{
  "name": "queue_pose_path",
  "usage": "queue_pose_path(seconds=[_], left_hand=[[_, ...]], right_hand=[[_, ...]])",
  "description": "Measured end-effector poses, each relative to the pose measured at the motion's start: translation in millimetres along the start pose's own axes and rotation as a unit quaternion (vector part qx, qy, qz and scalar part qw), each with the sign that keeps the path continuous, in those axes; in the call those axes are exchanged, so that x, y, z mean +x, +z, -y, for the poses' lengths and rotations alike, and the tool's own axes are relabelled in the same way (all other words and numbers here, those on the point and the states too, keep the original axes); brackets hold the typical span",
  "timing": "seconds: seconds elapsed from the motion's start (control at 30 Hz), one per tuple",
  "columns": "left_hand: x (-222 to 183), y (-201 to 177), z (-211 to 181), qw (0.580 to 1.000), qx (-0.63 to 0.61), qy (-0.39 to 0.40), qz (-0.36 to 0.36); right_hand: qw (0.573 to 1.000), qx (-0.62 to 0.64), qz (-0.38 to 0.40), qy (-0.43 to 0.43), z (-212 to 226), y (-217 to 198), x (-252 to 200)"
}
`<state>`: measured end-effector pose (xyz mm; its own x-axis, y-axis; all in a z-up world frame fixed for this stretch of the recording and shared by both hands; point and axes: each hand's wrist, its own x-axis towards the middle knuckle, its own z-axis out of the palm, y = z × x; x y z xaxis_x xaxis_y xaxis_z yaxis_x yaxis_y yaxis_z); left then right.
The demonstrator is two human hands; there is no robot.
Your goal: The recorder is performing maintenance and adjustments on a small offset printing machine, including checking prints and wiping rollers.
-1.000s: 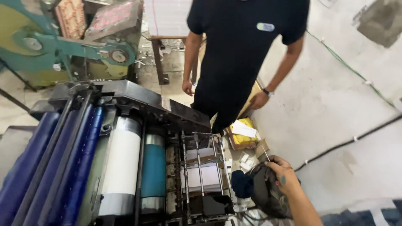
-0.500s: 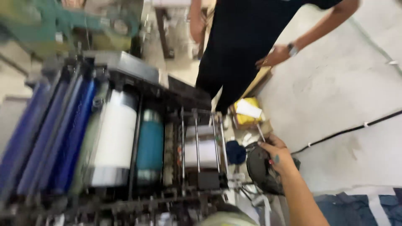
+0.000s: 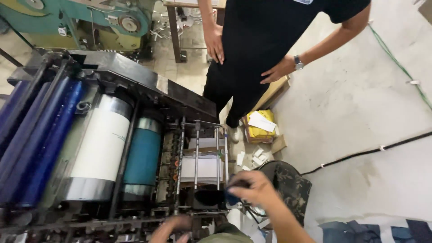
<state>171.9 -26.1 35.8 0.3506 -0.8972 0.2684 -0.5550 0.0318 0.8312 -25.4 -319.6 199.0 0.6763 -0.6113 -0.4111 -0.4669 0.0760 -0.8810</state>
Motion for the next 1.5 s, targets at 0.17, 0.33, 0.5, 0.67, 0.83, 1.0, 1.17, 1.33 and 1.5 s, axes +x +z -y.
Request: queue_pose_path(seconds=[0.17, 0.33, 0.5, 0.67, 0.83, 1.0, 1.17, 1.33, 1.5], left_hand=[[123.6, 38.1, -74.1, 0.999, -0.042, 0.013, 0.007], [134.9, 100.9, 56.9, 0.996, -0.074, 0.055, 0.011], [144.9, 77.3, -12.3, 0.874, -0.361, -0.324, -0.037], [159.9, 48.0, -58.5, 0.85, -0.342, -0.398, -0.055], [157.1, 37.9, -69.3, 0.914, -0.296, -0.275, -0.045], [107.1, 57.1, -34.5, 0.982, -0.039, -0.18, 0.047], [144.0, 36.1, -94.4, 0.922, -0.277, -0.241, -0.12], [137.4, 37.9, -88.3, 0.928, -0.285, -0.201, -0.127], [138.3, 36.8, -89.6, 0.92, -0.31, -0.199, -0.134]], right_hand=[[0.945, -0.076, 0.024, -0.317, -13.7, 39.0, 0.7], [0.952, 0.031, 0.073, -0.296, -64.3, 11.7, 24.8], [0.974, 0.05, -0.013, -0.22, -50.6, 28.9, 12.8], [0.964, 0.028, -0.05, -0.259, -64.4, 41.7, 39.2], [0.977, -0.028, -0.035, -0.208, -78.9, 37.4, 70.0], [0.998, -0.039, -0.011, -0.051, -27.3, 44.3, 36.4], [0.973, -0.012, 0.013, -0.23, -26.9, 44.2, 42.2], [0.945, -0.013, -0.015, -0.326, -37.8, 45.9, 45.3], [0.963, 0.074, 0.002, -0.26, -43.0, 45.7, 51.3]])
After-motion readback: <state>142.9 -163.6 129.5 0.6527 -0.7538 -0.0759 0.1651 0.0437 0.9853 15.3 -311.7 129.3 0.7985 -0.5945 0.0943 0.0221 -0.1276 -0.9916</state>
